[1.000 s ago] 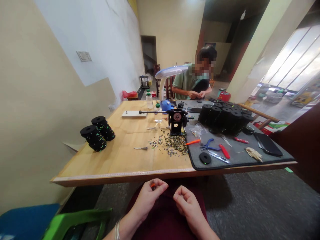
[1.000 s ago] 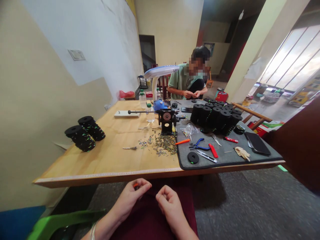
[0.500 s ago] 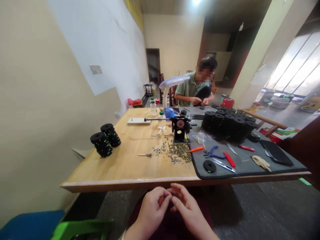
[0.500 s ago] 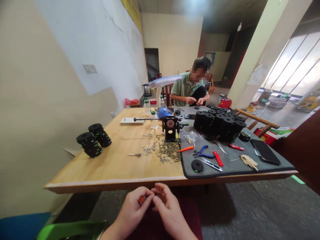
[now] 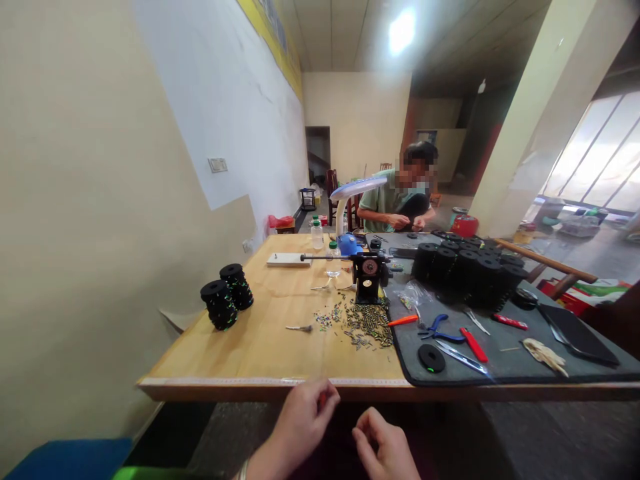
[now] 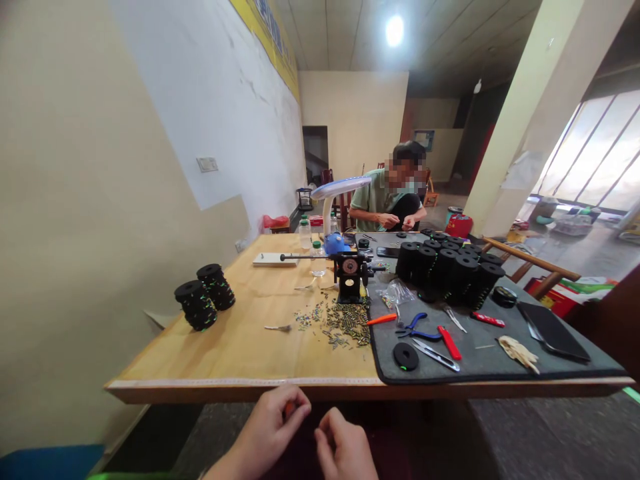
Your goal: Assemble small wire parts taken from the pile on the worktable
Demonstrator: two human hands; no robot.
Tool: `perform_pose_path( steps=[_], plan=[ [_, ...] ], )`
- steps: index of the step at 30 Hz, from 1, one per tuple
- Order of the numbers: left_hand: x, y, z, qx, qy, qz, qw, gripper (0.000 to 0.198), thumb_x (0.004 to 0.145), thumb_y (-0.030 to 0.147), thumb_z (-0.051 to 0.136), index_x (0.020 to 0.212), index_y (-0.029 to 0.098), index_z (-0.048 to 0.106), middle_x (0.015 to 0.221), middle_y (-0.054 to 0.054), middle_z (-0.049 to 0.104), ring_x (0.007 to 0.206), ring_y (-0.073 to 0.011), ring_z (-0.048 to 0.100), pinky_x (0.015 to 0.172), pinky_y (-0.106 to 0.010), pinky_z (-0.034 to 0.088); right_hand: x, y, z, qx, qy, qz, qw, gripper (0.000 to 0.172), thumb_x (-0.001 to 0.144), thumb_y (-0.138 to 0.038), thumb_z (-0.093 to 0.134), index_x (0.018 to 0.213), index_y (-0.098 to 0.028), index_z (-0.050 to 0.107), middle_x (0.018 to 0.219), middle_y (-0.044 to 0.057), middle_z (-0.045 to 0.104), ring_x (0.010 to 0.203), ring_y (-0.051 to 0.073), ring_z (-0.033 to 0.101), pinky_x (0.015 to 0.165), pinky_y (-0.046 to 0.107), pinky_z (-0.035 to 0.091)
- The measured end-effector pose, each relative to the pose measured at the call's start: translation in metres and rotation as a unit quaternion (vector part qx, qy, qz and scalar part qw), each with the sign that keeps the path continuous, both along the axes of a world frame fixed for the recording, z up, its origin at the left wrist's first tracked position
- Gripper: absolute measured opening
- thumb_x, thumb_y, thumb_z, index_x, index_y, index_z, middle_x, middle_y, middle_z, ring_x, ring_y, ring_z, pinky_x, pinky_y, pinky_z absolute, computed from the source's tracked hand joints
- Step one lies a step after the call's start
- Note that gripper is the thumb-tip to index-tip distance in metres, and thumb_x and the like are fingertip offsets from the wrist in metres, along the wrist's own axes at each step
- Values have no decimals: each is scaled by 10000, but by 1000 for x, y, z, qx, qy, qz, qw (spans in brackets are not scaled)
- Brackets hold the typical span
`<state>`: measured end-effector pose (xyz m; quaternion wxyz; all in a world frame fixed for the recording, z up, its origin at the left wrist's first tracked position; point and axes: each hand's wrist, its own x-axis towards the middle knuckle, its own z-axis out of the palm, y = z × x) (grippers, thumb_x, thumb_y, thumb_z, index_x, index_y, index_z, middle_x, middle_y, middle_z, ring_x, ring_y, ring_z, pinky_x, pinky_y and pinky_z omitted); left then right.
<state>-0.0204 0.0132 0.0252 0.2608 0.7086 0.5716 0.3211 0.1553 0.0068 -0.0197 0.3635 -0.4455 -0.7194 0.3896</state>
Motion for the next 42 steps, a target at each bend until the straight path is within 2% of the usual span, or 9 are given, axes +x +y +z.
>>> perform_pose_path(
  steps=[5, 11, 17, 21, 28, 32, 36, 39, 42],
  plan=[
    [-40, 47, 16, 13, 199, 85, 976, 144, 833, 216, 486, 907, 193, 607, 888, -62, 662, 800, -191, 611, 709, -271, 421, 1, 3, -8, -151, 153, -50, 975, 350, 777, -508, 570, 653, -212, 432, 467, -91, 352, 414, 77, 304, 419, 211, 224],
    [-60, 81, 24, 4, 253, 88, 963, 193, 802, 200, 518, 971, 169, 604, 988, -103, 668, 937, -227, 595, 803, -310, 410, -1, 6, -13, -297, 292, -66, 907, 545, 582, -687, 668, 627, -217, 395, 374, -146, 263, 343, 30, 176, 363, 182, 91],
    [-66, 87, 29, 21, 268, 103, 958, 221, 860, 323, 482, 981, 187, 607, 990, -97, 671, 956, -241, 582, 794, -317, 401, 1, 4, -15, -330, 347, -80, 874, 535, 564, -641, 724, 649, -203, 430, 352, -138, 332, 321, 11, 147, 350, 176, 62],
    [-74, 103, 31, 45, 274, 111, 954, 244, 882, 187, 402, 1009, 162, 609, 1042, -120, 648, 1034, -245, 536, 847, -326, 376, 0, 4, -14, -335, 371, -80, 862, 523, 566, -617, 742, 654, -202, 434, 350, -144, 322, 314, 5, 134, 347, 170, 55],
    [-78, 135, 22, 33, 270, 59, 960, 114, 740, 116, 554, 736, 171, 653, 841, -93, 676, 856, -225, 589, 750, -282, 407, 1, 3, -17, -337, 379, -79, 858, 518, 575, -611, 741, 659, -207, 429, 347, -144, 333, 309, 3, 132, 341, 168, 53],
    [-78, 137, 24, 49, 247, 96, 963, 159, 798, 138, 474, 727, 167, 613, 771, -88, 660, 766, -217, 597, 685, -288, 409, 3, 1, -19, -340, 385, -80, 855, 510, 588, -598, 743, 662, -205, 425, 351, -145, 333, 312, 0, 129, 342, 165, 53],
    [-84, 128, 40, 87, 205, 151, 963, 187, 852, 159, 389, 800, 161, 569, 791, -92, 640, 775, -222, 597, 696, -309, 425, 3, -2, -15, -339, 388, -88, 852, 513, 586, -604, 739, 662, -204, 427, 353, -147, 323, 317, 2, 127, 347, 171, 51],
    [-87, 116, 52, 113, 167, 173, 964, 154, 861, 194, 393, 857, 164, 544, 870, -96, 639, 822, -218, 600, 731, -323, 445, 2, -5, -9, -335, 389, -100, 852, 490, 607, -578, 740, 675, -202, 433, 373, -140, 337, 333, 8, 147, 361, 172, 64],
    [-76, 92, 50, 98, 82, 146, 981, 134, 852, 287, 450, 853, 177, 527, 800, -47, 637, 707, -169, 602, 646, -279, 474, 0, -7, -4, -334, 394, -102, 850, 478, 613, -561, 741, 682, -203, 432, 374, -139, 332, 339, 14, 152, 365, 174, 69]
  ],
)
